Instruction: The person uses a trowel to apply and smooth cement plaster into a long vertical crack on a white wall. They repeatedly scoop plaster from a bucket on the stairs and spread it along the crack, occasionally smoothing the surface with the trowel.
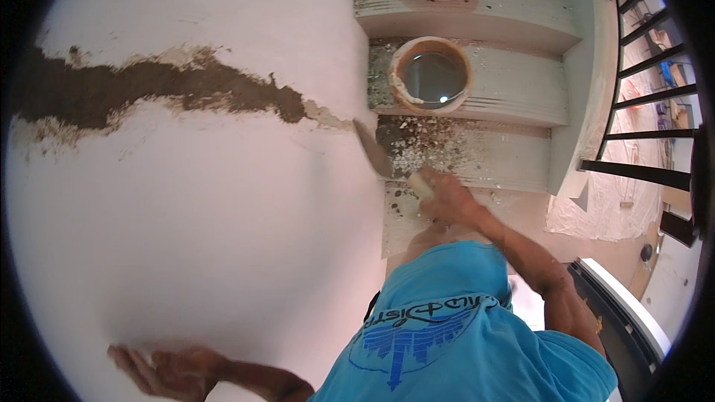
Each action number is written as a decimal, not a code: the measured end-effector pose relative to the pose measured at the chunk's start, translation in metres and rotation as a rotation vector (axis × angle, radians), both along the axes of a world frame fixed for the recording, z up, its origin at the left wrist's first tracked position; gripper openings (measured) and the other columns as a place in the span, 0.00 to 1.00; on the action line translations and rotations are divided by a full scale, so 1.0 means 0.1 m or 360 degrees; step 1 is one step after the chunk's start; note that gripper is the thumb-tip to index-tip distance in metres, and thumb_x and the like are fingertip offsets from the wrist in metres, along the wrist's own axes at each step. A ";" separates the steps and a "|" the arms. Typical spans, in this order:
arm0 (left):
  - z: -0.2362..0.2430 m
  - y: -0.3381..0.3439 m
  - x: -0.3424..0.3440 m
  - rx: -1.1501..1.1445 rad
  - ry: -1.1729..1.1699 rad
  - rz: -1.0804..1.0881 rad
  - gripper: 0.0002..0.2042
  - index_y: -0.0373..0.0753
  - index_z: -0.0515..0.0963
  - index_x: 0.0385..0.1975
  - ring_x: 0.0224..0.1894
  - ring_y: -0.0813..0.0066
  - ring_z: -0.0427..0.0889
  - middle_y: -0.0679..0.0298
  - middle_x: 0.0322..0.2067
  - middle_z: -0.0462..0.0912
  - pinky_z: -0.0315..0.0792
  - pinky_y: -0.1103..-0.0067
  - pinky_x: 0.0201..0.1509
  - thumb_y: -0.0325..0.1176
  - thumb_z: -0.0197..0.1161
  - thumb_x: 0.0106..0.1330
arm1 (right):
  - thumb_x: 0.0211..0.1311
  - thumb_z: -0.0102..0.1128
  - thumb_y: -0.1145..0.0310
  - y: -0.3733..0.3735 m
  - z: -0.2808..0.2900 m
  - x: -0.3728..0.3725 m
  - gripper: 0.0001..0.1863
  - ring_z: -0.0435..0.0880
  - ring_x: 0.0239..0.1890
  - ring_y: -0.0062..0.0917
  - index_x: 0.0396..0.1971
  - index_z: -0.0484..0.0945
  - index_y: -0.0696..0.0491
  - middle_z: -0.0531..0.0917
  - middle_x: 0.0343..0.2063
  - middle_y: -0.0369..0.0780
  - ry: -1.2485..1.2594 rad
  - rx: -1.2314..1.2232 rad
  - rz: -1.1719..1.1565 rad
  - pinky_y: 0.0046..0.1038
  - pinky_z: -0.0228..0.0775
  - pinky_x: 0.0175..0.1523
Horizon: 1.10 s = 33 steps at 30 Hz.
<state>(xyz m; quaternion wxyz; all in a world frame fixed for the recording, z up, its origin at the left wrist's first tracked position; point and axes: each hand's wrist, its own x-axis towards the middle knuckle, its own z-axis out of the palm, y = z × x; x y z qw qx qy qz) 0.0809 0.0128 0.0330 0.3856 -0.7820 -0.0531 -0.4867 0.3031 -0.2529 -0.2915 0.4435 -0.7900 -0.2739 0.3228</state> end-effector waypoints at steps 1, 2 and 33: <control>0.05 -0.04 0.08 0.0129 0.0006 0.0178 0.16 0.31 0.79 0.50 0.60 0.54 0.78 0.48 0.56 0.80 0.72 0.59 0.65 0.38 0.53 0.77 | 0.48 0.68 0.70 -0.16 -0.06 0.21 0.29 0.83 0.48 0.48 0.53 0.73 0.59 0.82 0.39 0.58 -0.0048 -0.0049 -0.0105 0.46 0.73 0.54; 0.12 -0.03 0.09 0.0130 0.0047 0.0268 0.18 0.33 0.77 0.53 0.62 0.52 0.75 0.49 0.60 0.74 0.70 0.55 0.65 0.41 0.53 0.76 | 0.49 0.67 0.70 -0.32 -0.16 0.44 0.26 0.84 0.46 0.47 0.51 0.74 0.58 0.83 0.38 0.56 -0.0337 -0.0154 -0.0154 0.45 0.74 0.53; 0.25 0.10 0.02 0.0112 -0.0093 0.0850 0.22 0.47 0.76 0.57 0.71 0.63 0.64 0.63 0.65 0.72 0.54 0.54 0.73 0.53 0.56 0.71 | 0.48 0.70 0.70 -0.11 -0.17 1.40 0.28 0.84 0.46 0.43 0.53 0.78 0.53 0.84 0.45 0.51 -0.0386 0.0058 -0.0099 0.40 0.74 0.52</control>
